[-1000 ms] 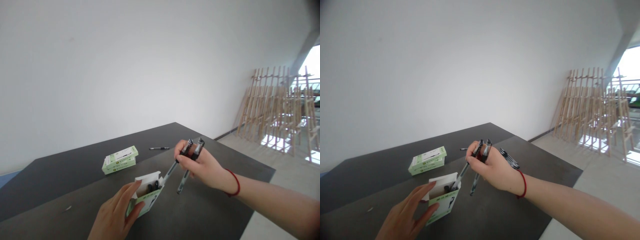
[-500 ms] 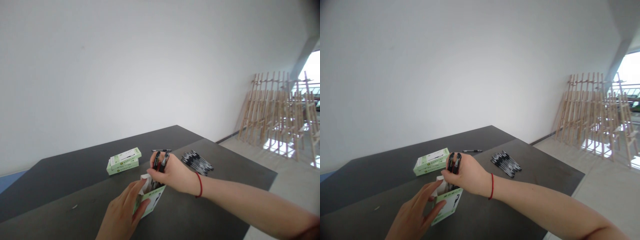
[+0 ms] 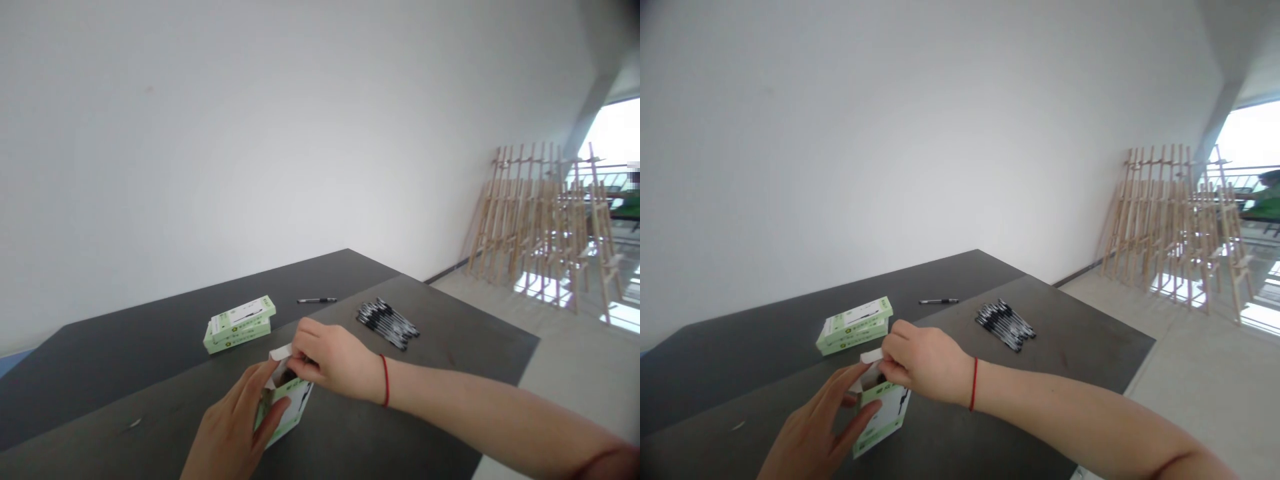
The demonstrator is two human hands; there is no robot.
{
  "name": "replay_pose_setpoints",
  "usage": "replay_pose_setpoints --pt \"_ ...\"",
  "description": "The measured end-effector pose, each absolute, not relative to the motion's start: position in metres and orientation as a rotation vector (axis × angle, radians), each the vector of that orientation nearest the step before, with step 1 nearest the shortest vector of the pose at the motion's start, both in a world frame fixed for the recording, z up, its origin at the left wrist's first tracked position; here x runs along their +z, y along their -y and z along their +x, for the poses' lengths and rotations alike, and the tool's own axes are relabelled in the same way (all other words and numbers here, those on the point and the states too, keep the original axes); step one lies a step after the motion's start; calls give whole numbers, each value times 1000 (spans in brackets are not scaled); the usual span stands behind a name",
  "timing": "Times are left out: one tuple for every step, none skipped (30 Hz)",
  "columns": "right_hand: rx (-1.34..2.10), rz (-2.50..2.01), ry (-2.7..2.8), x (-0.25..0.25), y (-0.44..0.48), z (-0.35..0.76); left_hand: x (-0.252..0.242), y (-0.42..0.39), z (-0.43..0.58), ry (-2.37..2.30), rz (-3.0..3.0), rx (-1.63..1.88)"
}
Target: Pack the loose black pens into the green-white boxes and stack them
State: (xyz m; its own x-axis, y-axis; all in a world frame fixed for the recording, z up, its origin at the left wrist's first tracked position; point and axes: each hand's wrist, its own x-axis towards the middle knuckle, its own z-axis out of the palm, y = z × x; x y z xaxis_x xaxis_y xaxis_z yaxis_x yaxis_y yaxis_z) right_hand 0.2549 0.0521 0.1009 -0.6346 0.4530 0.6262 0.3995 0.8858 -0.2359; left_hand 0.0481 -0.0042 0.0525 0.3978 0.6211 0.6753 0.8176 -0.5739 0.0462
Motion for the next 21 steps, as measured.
replay_pose_setpoints --pt "89 -626 2327 100 -53 255 53 4 48 1261 -2365 -955" --pt "101 -641 2312 101 -54 254 53 3 47 1268 -2364 -957" --pt "118 -651 2289 103 -55 253 53 3 47 1274 -2363 -959" --pt "132 -654 2263 105 -57 252 53 3 46 1279 -2361 -959" --pt "135 -648 2242 107 -58 251 53 2 46 1280 -2354 -961" --pt "121 -639 2225 109 -60 249 53 2 46 1275 -2347 -965" --pt "93 -625 2220 111 -61 247 53 2 46 1271 -2339 -966" --pt "51 -606 2227 111 -62 245 53 1 46 1264 -2335 -967" --pt "-3 -586 2246 110 -62 243 53 1 46 1259 -2335 -970" --pt "-65 -567 2276 108 -62 242 53 1 46 1259 -2337 -973" --pt "-129 -552 2308 105 -61 240 53 1 46 1265 -2340 -974" --pt "-185 -543 2336 103 -60 239 53 1 46 1272 -2343 -975" --pt "-224 -537 2356 100 -59 239 53 2 46 1280 -2344 -976" --pt "-240 -533 2368 98 -58 240 53 2 47 1290 -2345 -980" --pt "-231 -526 2375 97 -57 241 54 2 47 1305 -2349 -980" --pt "-203 -519 2375 97 -56 242 54 3 47 1316 -2352 -983" --pt "-169 -511 2371 98 -54 245 54 3 47 1328 -2355 -983" --pt "-136 -501 2360 99 -53 248 54 3 46 1332 -2356 -981" --pt "-107 -489 2341 100 -52 253 54 3 45 1330 -2355 -970" --pt "-81 -475 2314 101 -51 259 53 2 43 1312 -2352 -952" --pt "-58 -462 2281 101 -51 266 53 1 40 1278 -2342 -925"
